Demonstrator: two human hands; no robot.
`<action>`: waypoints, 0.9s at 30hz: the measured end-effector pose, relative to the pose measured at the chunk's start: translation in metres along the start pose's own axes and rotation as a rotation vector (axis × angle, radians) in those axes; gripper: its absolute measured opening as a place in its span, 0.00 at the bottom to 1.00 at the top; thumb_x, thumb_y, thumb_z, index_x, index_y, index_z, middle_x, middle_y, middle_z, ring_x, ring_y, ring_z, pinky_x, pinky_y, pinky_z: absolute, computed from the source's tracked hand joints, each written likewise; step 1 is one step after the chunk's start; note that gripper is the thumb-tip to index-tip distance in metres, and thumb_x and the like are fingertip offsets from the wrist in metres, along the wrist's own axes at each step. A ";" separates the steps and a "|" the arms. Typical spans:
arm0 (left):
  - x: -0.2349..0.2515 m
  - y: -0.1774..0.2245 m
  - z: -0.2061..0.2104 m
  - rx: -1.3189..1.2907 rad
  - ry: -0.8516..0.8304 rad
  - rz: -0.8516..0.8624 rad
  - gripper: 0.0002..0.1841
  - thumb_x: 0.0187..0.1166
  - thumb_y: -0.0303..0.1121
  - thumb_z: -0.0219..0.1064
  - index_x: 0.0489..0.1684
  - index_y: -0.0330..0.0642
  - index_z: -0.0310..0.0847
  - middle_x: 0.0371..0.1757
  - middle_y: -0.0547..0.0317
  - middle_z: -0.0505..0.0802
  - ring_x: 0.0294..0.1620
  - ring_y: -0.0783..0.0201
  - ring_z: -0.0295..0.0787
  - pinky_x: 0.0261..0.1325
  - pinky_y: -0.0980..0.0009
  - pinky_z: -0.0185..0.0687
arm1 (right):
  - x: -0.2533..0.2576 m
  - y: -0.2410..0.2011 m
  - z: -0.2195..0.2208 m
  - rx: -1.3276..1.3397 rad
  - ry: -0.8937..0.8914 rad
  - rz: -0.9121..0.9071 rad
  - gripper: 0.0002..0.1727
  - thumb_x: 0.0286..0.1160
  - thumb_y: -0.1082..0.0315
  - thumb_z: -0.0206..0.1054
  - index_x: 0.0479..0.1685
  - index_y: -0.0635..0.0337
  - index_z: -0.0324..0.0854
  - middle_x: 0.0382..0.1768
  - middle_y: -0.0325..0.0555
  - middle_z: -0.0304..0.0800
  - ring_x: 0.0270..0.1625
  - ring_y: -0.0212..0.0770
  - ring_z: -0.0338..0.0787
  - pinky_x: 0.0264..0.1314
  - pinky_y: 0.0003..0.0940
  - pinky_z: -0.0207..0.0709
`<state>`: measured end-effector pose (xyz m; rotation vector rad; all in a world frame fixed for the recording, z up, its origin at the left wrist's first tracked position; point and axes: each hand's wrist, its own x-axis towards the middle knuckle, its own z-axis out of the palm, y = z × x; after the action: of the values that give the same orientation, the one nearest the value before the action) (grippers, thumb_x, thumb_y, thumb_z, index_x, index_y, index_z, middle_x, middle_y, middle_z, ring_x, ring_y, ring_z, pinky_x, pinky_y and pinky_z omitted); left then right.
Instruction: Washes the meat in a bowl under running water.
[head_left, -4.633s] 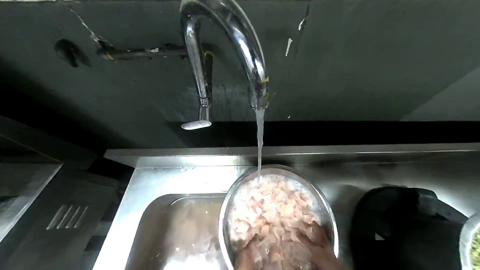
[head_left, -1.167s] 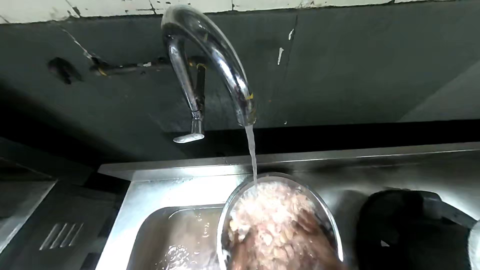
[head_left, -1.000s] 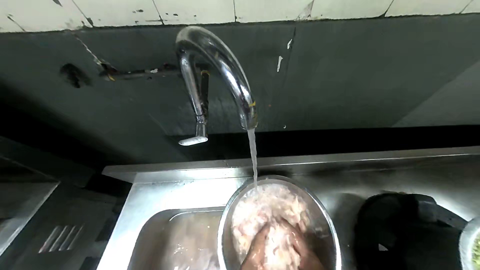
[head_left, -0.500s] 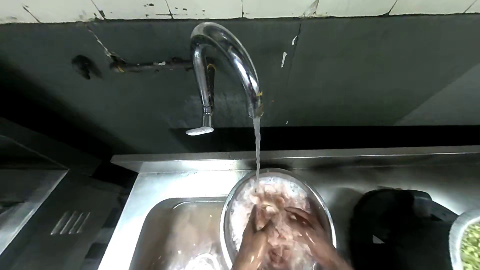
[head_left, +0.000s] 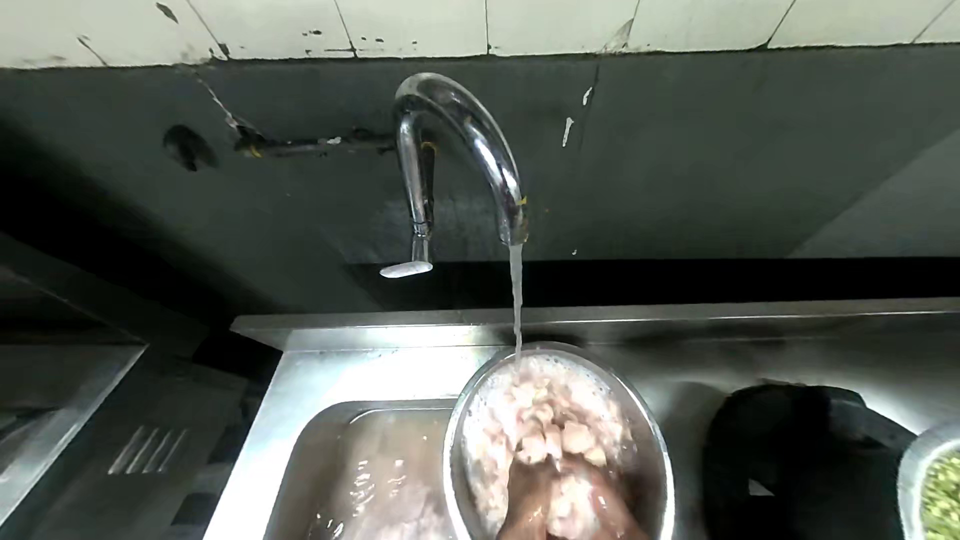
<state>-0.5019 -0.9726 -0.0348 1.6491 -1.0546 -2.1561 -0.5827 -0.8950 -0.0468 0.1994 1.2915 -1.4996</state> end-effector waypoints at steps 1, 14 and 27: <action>-0.004 0.007 0.001 0.060 0.017 0.066 0.31 0.83 0.28 0.65 0.85 0.34 0.58 0.63 0.35 0.86 0.59 0.48 0.88 0.63 0.51 0.85 | -0.005 -0.010 0.008 -0.087 0.082 -0.041 0.10 0.85 0.68 0.60 0.54 0.63 0.81 0.36 0.46 0.91 0.36 0.37 0.90 0.39 0.37 0.87; -0.058 0.045 -0.050 0.162 0.021 -0.055 0.49 0.79 0.40 0.72 0.97 0.47 0.39 0.95 0.42 0.50 0.91 0.36 0.54 0.76 0.30 0.67 | -0.040 -0.071 -0.026 -0.808 0.223 -0.132 0.32 0.72 0.60 0.75 0.77 0.60 0.76 0.77 0.58 0.77 0.73 0.54 0.82 0.66 0.56 0.80; -0.003 -0.008 0.011 -0.008 0.083 -0.083 0.25 0.93 0.44 0.53 0.70 0.28 0.76 0.64 0.31 0.86 0.65 0.41 0.84 0.67 0.42 0.79 | -0.005 0.010 0.025 -0.013 0.157 -0.117 0.18 0.91 0.60 0.52 0.66 0.62 0.77 0.52 0.49 0.89 0.52 0.38 0.89 0.54 0.39 0.86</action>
<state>-0.5088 -0.9614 -0.0366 1.7914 -0.9693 -2.1187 -0.5611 -0.9099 -0.0392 0.2404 1.4590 -1.5999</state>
